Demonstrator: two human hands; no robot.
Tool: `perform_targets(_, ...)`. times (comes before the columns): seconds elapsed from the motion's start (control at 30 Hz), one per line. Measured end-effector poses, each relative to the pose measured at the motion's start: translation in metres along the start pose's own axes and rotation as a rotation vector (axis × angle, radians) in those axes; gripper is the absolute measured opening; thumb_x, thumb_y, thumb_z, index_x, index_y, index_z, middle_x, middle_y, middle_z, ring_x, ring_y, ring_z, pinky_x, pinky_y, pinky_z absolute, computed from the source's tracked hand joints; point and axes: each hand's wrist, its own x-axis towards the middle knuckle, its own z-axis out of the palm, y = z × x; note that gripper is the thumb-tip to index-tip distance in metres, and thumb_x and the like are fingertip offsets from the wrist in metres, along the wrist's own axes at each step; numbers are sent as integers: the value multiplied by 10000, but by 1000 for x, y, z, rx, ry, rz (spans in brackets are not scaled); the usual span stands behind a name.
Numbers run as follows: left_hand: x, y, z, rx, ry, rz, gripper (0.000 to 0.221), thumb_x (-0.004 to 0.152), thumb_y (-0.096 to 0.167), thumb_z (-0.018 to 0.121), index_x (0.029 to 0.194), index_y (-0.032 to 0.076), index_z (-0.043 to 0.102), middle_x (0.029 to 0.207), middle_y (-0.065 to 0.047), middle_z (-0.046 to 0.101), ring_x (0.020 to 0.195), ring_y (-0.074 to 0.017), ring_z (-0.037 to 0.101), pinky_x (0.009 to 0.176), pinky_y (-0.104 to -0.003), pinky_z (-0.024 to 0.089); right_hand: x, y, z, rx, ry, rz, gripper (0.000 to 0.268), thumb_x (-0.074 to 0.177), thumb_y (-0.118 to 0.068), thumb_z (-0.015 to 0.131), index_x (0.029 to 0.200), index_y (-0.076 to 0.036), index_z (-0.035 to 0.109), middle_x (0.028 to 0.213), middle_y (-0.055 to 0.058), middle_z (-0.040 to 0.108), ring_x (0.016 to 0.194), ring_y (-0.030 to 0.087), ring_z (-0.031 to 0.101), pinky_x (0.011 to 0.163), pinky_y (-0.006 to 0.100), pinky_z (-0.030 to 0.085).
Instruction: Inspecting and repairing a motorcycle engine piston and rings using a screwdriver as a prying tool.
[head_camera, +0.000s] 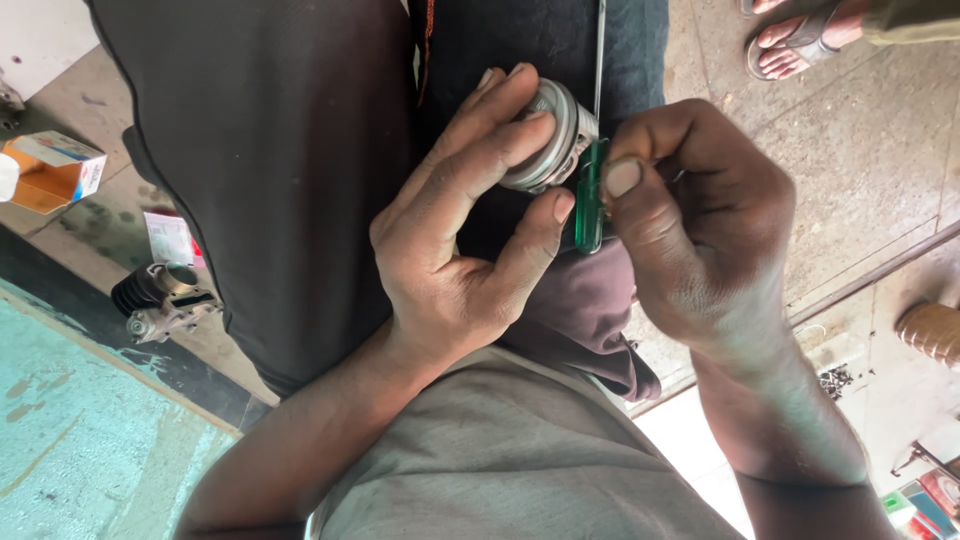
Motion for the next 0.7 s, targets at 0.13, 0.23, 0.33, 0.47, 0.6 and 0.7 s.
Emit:
perform_targets(0.13, -2, 2, 0, -10, 23, -1, 371, 1021, 124, 793, 1350, 45, 640, 1420, -138, 630, 1424, -268, 574, 1230, -368, 463, 0, 5, 0, -13, -19, -162, 178, 1164, -125, 559, 1062, 19, 575, 913, 70, 665, 717, 43, 594, 623, 186, 506)
perform_targets(0.23, -1, 3, 0, -11, 37, 0, 370, 1016, 119, 791, 1346, 45, 642, 1416, -141, 631, 1417, -267, 578, 1248, -370, 479, -2, 10, 6, 126, -19, -217, 133, 1128, -119, 600, 1098, 8, 571, 934, 92, 677, 757, 77, 639, 635, 204, 545)
perform_targets(0.33, -3, 1, 0, -14, 40, 13, 351, 1029, 121, 792, 1335, 48, 638, 1427, -131, 626, 1427, -253, 572, 1249, -356, 483, -9, 12, 10, 86, 19, -187, 106, 1128, -93, 609, 1105, 7, 584, 903, 84, 684, 663, 36, 561, 573, 158, 463)
perform_targets(0.47, -7, -5, 4, -61, 54, 26, 331, 1054, 124, 791, 1337, 54, 635, 1442, -113, 625, 1422, -228, 555, 1235, -337, 471, -10, 5, 9, -166, 17, -126, 121, 1119, -75, 622, 1050, 20, 595, 828, 42, 628, 654, 34, 523, 581, 164, 438)
perform_targets(0.6, -6, -5, 5, -64, 59, 31, 333, 1046, 127, 789, 1331, 48, 637, 1434, -118, 630, 1438, -234, 572, 1230, -341, 475, -9, 5, 2, -148, -37, -80, 142, 1123, -101, 601, 1038, 12, 586, 778, 26, 606, 647, 19, 508, 578, 158, 424)
perform_targets(0.7, -6, -6, 4, -54, 56, 43, 337, 1049, 123, 778, 1349, 51, 641, 1433, -122, 629, 1436, -238, 572, 1228, -343, 474, 5, -13, 3, -75, -114, -165, 121, 1099, -107, 555, 1067, 10, 545, 925, 56, 664, 769, 42, 613, 662, 200, 523)
